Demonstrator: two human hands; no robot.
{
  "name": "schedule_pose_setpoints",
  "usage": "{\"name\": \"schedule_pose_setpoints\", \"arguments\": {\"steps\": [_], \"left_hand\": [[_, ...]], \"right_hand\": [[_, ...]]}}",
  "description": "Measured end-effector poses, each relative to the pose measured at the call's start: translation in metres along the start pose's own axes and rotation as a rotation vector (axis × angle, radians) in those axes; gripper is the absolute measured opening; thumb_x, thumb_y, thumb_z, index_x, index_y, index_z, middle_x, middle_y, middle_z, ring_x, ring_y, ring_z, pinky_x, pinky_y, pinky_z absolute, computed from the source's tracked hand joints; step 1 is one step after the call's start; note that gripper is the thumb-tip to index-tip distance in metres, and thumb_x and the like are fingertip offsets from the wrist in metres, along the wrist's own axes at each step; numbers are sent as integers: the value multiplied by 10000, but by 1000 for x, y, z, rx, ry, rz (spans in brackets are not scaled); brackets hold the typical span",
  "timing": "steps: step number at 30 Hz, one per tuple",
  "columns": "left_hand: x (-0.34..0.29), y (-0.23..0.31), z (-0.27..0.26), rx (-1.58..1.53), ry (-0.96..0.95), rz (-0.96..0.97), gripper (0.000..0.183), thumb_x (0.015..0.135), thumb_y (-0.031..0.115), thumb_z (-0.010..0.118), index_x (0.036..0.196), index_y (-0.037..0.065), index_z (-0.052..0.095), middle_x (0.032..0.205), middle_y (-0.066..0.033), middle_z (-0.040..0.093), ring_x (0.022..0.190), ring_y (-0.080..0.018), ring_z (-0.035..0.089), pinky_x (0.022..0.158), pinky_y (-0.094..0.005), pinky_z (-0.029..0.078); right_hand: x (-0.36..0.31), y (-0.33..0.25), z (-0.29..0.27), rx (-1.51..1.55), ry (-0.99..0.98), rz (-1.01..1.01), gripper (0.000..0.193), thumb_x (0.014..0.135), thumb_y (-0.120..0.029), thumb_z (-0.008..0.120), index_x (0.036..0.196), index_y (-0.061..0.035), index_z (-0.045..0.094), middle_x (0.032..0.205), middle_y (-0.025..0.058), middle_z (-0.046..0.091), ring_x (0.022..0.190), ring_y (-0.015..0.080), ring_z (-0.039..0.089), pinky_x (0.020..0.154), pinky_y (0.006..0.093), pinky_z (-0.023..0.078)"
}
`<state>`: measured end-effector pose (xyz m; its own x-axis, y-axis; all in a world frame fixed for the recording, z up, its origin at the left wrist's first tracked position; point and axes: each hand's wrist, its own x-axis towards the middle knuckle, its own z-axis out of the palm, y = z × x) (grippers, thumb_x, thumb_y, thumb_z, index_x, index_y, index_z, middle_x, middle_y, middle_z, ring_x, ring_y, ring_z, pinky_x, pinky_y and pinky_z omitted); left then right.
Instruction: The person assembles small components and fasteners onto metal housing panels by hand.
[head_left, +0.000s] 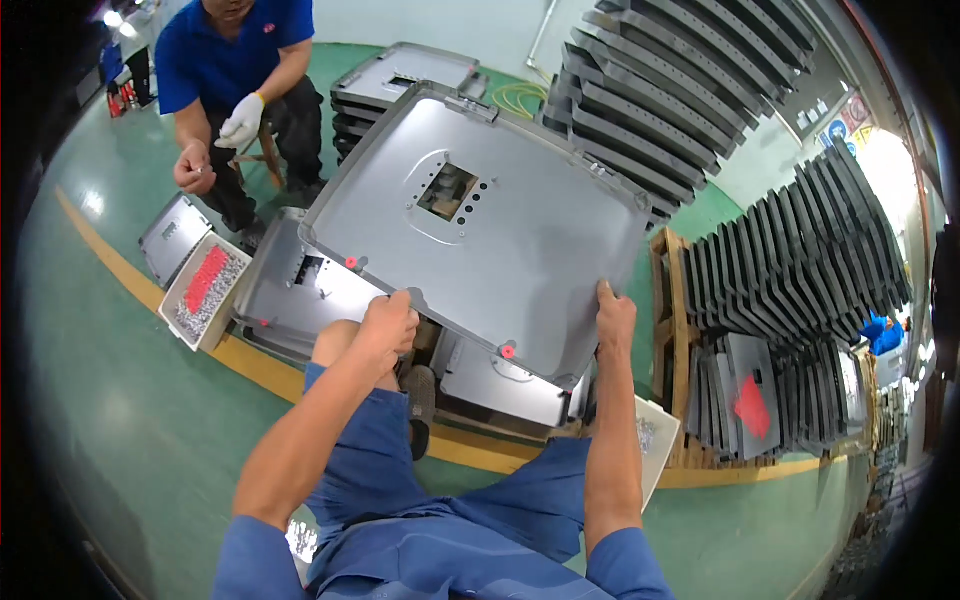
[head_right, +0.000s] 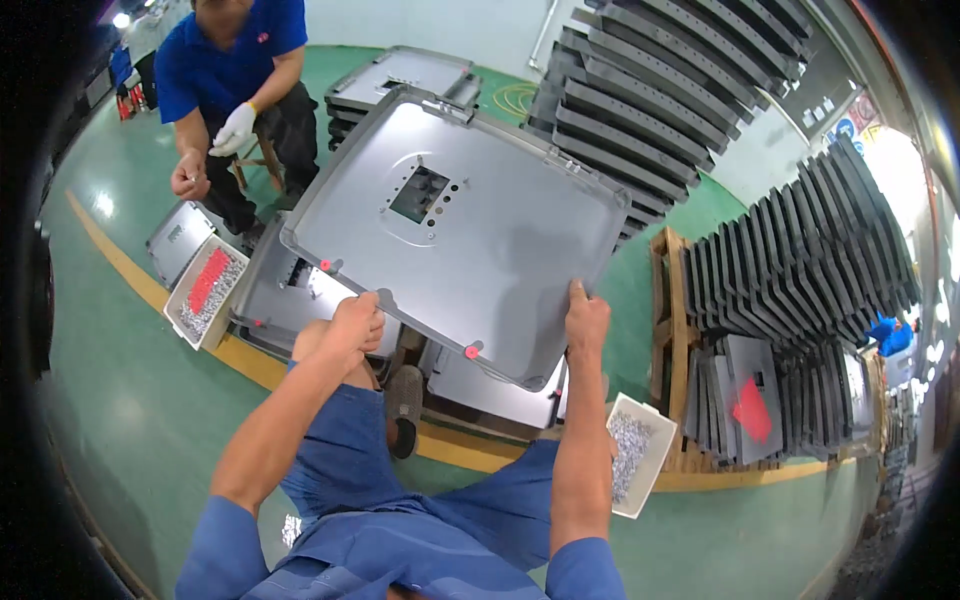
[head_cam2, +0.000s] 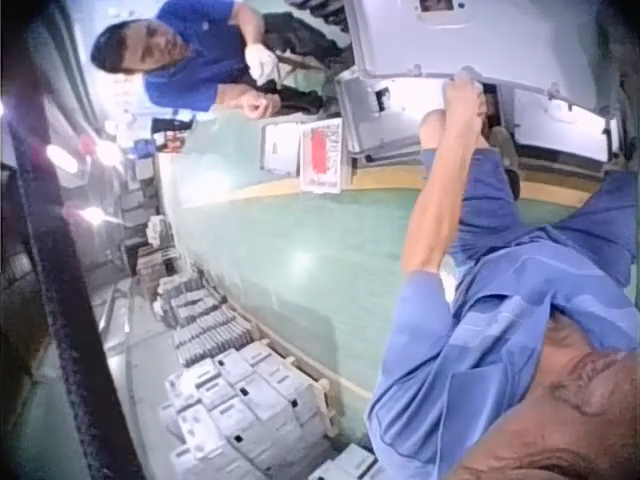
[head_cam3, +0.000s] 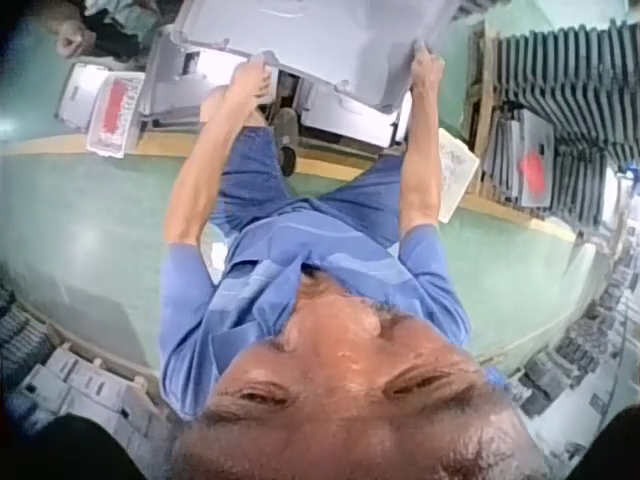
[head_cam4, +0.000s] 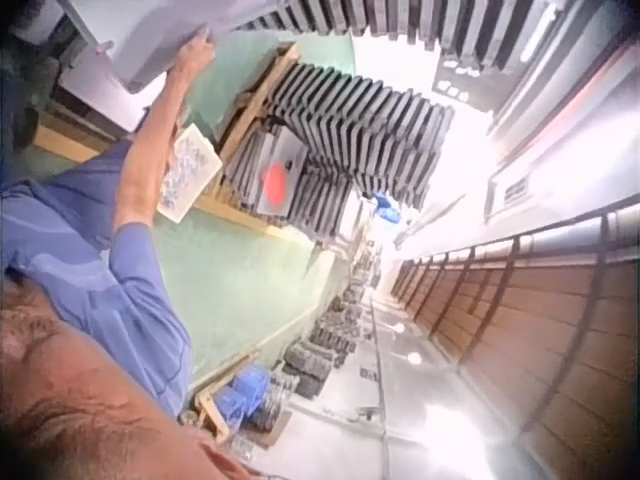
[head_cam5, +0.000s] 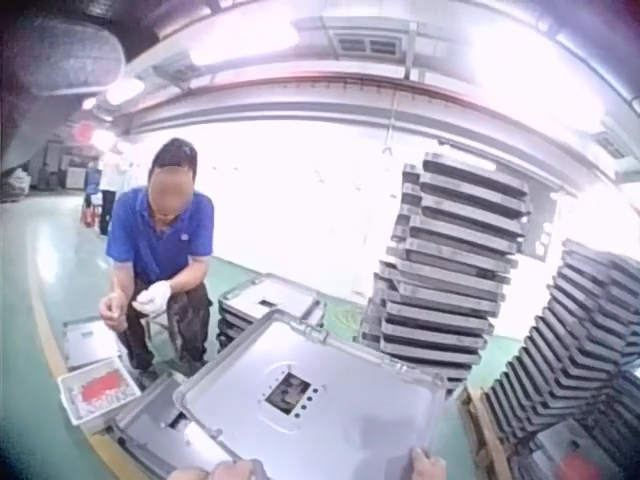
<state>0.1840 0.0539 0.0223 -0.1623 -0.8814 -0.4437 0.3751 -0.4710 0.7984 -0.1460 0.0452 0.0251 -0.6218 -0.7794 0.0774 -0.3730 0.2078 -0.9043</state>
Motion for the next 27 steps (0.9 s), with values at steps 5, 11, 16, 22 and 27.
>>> {"name": "schedule_pose_setpoints", "arguments": {"steps": [5,11,16,22,27], "left_hand": [[12,48,-15,76,101,3,261,827,191,425,596,143,313,477,39,301,353,-61,236,305,-214,156],[41,68,-49,25,156,-43,244,820,168,430,610,141,309,491,42,301,374,-55,225,316,-214,152],[59,43,-96,-34,259,-147,200,822,159,441,652,142,338,505,42,319,373,-56,232,318,-217,160],[63,3,-141,-117,387,-288,187,830,164,443,675,141,341,522,38,335,370,-56,240,306,-215,154],[66,-12,-178,-152,492,-331,190,833,159,439,678,141,330,514,37,314,367,-57,235,305,-214,151]], "right_hand": [[14,-35,43,85,-83,-50,471,814,-338,579,716,122,556,633,126,556,604,188,472,585,359,405],[30,-49,103,122,-198,37,420,815,-293,583,751,122,568,676,90,565,612,164,460,586,339,404],[20,-21,158,189,-327,34,379,821,-260,571,849,117,594,754,101,595,647,163,520,610,321,428],[7,31,212,123,-480,107,329,822,-239,562,815,87,606,695,66,585,612,147,494,584,308,409],[-20,53,261,183,-439,152,376,808,-246,567,587,54,517,534,40,479,533,136,428,504,326,350]]}}
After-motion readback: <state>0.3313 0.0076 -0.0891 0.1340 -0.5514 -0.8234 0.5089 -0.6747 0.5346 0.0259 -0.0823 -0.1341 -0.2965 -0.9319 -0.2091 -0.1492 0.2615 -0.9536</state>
